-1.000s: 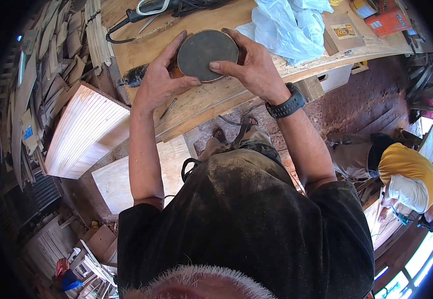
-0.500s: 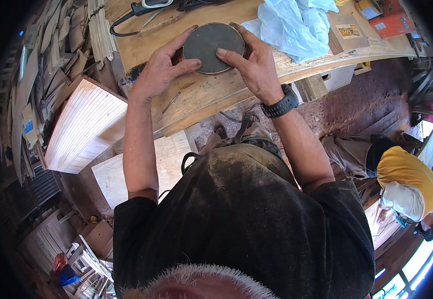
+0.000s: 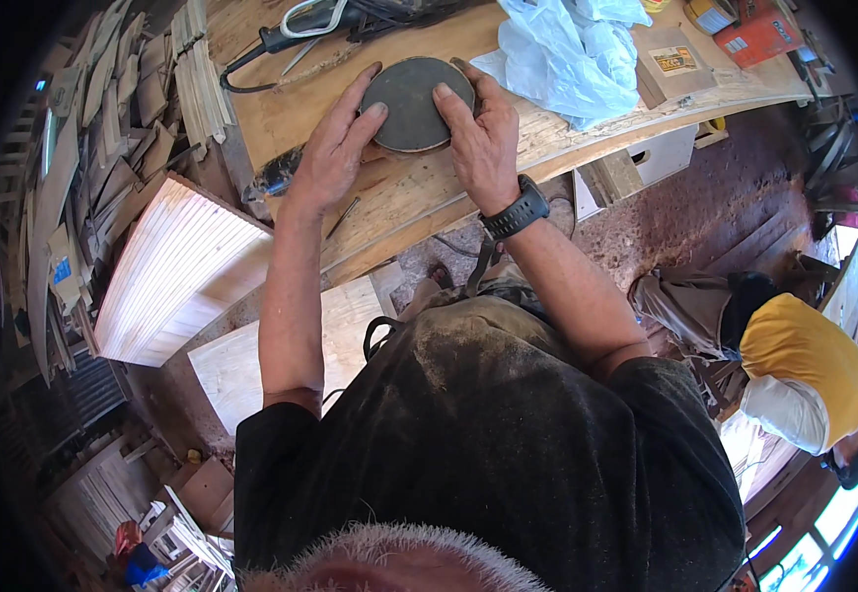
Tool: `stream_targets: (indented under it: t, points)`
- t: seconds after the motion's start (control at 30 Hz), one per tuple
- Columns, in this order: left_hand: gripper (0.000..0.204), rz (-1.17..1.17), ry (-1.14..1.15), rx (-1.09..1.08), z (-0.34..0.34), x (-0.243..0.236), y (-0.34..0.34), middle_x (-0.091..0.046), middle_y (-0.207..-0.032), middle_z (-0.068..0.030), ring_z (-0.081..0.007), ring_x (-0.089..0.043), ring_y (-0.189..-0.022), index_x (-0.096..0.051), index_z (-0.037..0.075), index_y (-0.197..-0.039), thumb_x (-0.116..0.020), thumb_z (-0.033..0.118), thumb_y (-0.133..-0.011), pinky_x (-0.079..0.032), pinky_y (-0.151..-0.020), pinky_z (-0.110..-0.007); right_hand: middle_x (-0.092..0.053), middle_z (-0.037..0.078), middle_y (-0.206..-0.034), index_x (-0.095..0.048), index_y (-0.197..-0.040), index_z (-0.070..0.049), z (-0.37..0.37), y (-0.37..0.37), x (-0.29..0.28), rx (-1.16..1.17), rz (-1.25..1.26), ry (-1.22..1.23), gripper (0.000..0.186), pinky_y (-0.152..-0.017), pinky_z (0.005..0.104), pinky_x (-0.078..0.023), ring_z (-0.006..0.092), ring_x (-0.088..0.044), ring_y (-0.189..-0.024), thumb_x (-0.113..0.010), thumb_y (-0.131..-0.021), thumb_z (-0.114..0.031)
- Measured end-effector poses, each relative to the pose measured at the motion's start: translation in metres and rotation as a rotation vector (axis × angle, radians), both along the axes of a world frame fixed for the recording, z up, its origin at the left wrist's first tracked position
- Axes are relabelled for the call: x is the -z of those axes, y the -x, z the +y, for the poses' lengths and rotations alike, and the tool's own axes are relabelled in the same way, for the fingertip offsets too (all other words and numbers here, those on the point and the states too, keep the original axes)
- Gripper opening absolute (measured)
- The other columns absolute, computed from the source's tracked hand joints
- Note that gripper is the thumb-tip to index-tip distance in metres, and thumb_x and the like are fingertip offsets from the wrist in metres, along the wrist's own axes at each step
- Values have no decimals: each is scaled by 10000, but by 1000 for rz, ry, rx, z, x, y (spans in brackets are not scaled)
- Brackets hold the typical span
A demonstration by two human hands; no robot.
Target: The person uses a hammer to join wooden boards and then replaces the sandpaper disc on a handheld orbital sander.
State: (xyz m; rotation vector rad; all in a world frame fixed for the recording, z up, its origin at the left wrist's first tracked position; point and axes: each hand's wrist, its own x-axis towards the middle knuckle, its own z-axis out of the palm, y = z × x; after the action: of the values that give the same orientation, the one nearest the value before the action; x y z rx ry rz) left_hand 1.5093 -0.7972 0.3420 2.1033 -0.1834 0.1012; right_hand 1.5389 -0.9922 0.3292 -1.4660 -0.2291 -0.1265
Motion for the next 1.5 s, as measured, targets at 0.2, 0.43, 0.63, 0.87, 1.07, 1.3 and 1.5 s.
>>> stream_targets:
  t: [0.2,0.43,0.63,0.87,1.07,1.3,1.5]
  points:
    - [455,68,150,-75,-11,-8,-20,-637,-1260,-209,-278,-596,-1181,-550,-32,-1355,-486,302,-1052,-417,-1055,-349,-712,102,-971,-612,-1137,92,-3,-21,-3,4,280,-151,374,-727,261,-543,112,-650,-853,-743,-921,-183]
    - [413,135,47,-99,-20,-27,-41,-671,-1067,-204,-300,-634,-1036,-638,-38,-1166,-449,315,-1066,-453,-950,-361,-712,276,-939,-681,-1089,64,-12,-42,-32,18,41,444,441,-770,424,-554,363,-716,-887,-633,-951,-351]
    - [434,64,-77,-115,-25,-4,-66,-634,-895,-215,-327,-605,-862,-625,-56,-979,-449,331,-1069,-452,-816,-418,-692,257,-855,-695,-963,-24,10,-55,-44,2,-54,914,366,-725,526,-517,451,-673,-813,-515,-1004,-340]
    - [343,262,229,-55,-23,-2,-70,-588,-821,-105,-165,-532,-800,-598,-42,-910,-488,248,-1056,-433,-763,-329,-681,240,-795,-662,-1055,-47,12,-57,-27,50,-79,724,266,-674,549,-508,450,-670,-763,-523,-996,-266]
    - [418,217,22,-64,-26,-1,-72,-650,-1240,-256,-381,-590,-1206,-662,1,-1242,-393,264,-1059,-418,-1049,-421,-688,261,-882,-659,-1086,-45,11,-69,-17,4,-135,896,244,-695,550,-516,473,-662,-841,-536,-941,-199]
    - [614,177,189,-236,-21,13,-77,-675,-1119,-316,-451,-626,-1084,-674,-71,-1092,-370,460,-1054,-445,-964,-465,-699,234,-935,-669,-991,-56,17,-51,-31,64,-279,1053,350,-747,542,-531,440,-673,-846,-485,-1022,-353]
    - [650,45,40,-230,-26,8,-73,-664,-1073,-341,-478,-620,-1080,-674,-71,-1076,-342,487,-1052,-452,-962,-473,-700,242,-973,-670,-994,-84,22,-37,-35,74,-232,1103,356,-730,553,-534,451,-671,-859,-460,-1034,-368]
